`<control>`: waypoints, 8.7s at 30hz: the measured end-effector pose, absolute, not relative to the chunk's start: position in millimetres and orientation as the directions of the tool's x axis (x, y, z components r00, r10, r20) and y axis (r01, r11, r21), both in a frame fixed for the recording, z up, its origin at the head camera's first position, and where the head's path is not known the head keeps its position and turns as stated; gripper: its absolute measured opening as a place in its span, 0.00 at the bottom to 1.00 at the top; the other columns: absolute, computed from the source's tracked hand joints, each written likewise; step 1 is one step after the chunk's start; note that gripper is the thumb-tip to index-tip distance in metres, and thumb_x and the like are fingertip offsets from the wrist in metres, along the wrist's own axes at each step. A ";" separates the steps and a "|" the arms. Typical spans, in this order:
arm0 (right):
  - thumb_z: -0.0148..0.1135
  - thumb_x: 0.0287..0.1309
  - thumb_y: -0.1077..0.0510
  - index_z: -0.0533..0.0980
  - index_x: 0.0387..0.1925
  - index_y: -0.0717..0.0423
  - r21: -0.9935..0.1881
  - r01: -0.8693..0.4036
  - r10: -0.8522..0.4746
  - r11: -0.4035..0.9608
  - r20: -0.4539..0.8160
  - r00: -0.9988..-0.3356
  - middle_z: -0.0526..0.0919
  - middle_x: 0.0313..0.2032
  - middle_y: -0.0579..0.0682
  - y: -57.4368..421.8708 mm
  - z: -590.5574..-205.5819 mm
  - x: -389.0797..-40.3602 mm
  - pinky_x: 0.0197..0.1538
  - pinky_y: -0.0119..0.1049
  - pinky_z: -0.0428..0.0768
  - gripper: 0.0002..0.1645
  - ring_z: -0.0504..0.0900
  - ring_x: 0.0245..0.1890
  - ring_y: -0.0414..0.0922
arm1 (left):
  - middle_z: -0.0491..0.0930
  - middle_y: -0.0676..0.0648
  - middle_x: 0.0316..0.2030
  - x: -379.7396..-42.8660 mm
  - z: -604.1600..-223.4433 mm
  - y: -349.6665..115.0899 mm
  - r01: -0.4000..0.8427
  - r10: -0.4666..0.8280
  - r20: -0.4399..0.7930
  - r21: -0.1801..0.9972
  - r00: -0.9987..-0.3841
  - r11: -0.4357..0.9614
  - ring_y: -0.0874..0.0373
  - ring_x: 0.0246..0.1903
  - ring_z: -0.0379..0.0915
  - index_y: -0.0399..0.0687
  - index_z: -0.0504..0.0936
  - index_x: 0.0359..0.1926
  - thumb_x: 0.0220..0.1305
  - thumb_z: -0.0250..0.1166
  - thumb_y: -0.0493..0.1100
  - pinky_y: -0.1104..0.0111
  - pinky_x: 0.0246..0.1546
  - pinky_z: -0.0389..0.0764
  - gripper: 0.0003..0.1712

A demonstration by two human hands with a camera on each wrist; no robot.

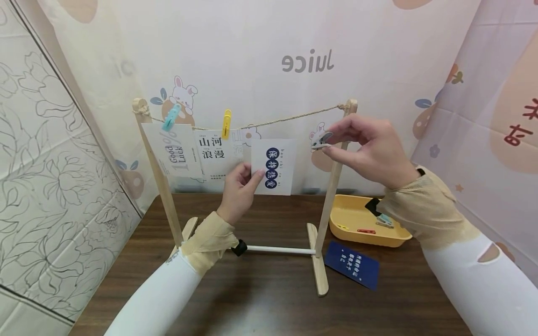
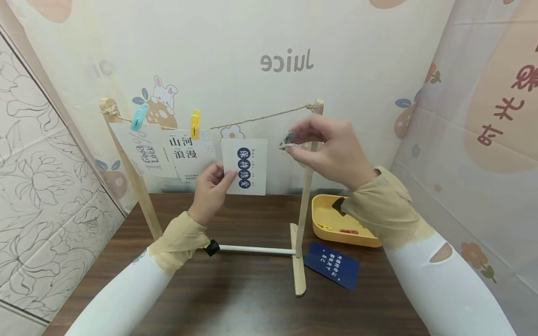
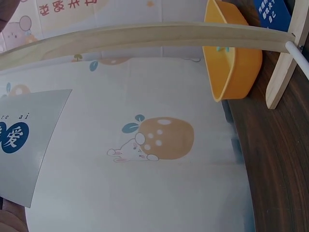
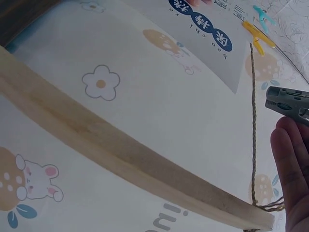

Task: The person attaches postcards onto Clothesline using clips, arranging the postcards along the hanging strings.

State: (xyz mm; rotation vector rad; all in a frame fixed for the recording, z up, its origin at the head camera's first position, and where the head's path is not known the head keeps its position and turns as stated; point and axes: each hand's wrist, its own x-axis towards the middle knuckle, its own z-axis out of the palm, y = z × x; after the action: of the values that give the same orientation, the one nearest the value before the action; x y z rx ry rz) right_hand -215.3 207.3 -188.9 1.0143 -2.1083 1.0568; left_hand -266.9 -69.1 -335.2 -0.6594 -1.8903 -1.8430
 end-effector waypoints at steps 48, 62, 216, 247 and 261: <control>0.72 0.68 0.68 0.88 0.40 0.64 -0.488 -0.744 -0.320 0.456 0.690 -0.649 0.93 0.42 0.60 138.7 -149.4 -247.8 0.45 0.22 0.85 0.02 0.89 0.35 0.31 | 0.87 0.24 0.46 -271.9 -317.1 -67.5 0.611 0.006 0.613 0.788 -0.790 -0.080 0.68 0.37 0.86 0.25 0.80 0.50 0.77 0.64 0.31 0.75 0.39 0.86 0.09; 0.69 0.71 0.65 0.88 0.40 0.63 -0.469 -0.706 -0.331 0.531 0.652 -0.682 0.93 0.40 0.60 122.2 -144.0 -262.4 0.41 0.23 0.82 0.05 0.89 0.34 0.41 | 0.87 0.24 0.45 -274.0 -317.1 -68.0 0.616 0.005 0.618 0.785 -0.786 -0.065 0.67 0.35 0.84 0.25 0.80 0.50 0.77 0.64 0.31 0.75 0.36 0.84 0.09; 0.72 0.69 0.66 0.84 0.49 0.60 -0.664 -0.604 -0.206 0.440 0.580 -0.788 0.92 0.37 0.43 265.6 -280.2 -226.5 0.36 0.26 0.87 0.10 0.90 0.31 0.36 | 0.88 0.41 0.44 -246.7 -416.8 -43.7 0.399 0.347 0.306 0.886 -0.886 0.237 0.62 0.39 0.80 0.35 0.84 0.53 0.74 0.71 0.40 0.73 0.43 0.82 0.14; 0.73 0.68 0.67 0.85 0.51 0.62 -0.598 -0.506 -0.202 0.622 0.502 -0.841 0.91 0.39 0.56 292.9 -324.4 -239.6 0.38 0.23 0.83 0.12 0.85 0.34 0.30 | 0.87 0.46 0.42 -232.9 -440.7 -19.3 0.522 0.552 0.306 0.802 -0.776 0.290 0.67 0.39 0.78 0.40 0.83 0.52 0.76 0.70 0.40 0.74 0.42 0.83 0.10; 0.73 0.68 0.65 0.84 0.49 0.63 -0.544 -0.447 -0.201 0.710 0.453 -0.869 0.92 0.39 0.59 313.1 -341.2 -251.0 0.38 0.22 0.81 0.11 0.83 0.34 0.29 | 0.88 0.48 0.39 -223.3 -443.8 -2.4 0.629 0.624 0.324 0.689 -0.712 0.360 0.70 0.38 0.79 0.43 0.85 0.47 0.73 0.72 0.43 0.66 0.44 0.88 0.09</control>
State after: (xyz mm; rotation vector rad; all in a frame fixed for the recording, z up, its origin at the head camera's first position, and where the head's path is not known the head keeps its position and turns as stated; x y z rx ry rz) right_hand -251.0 313.1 -341.2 0.5040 -2.5564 0.9477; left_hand -223.3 -2.4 -443.8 -1.1905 -2.5855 -1.3137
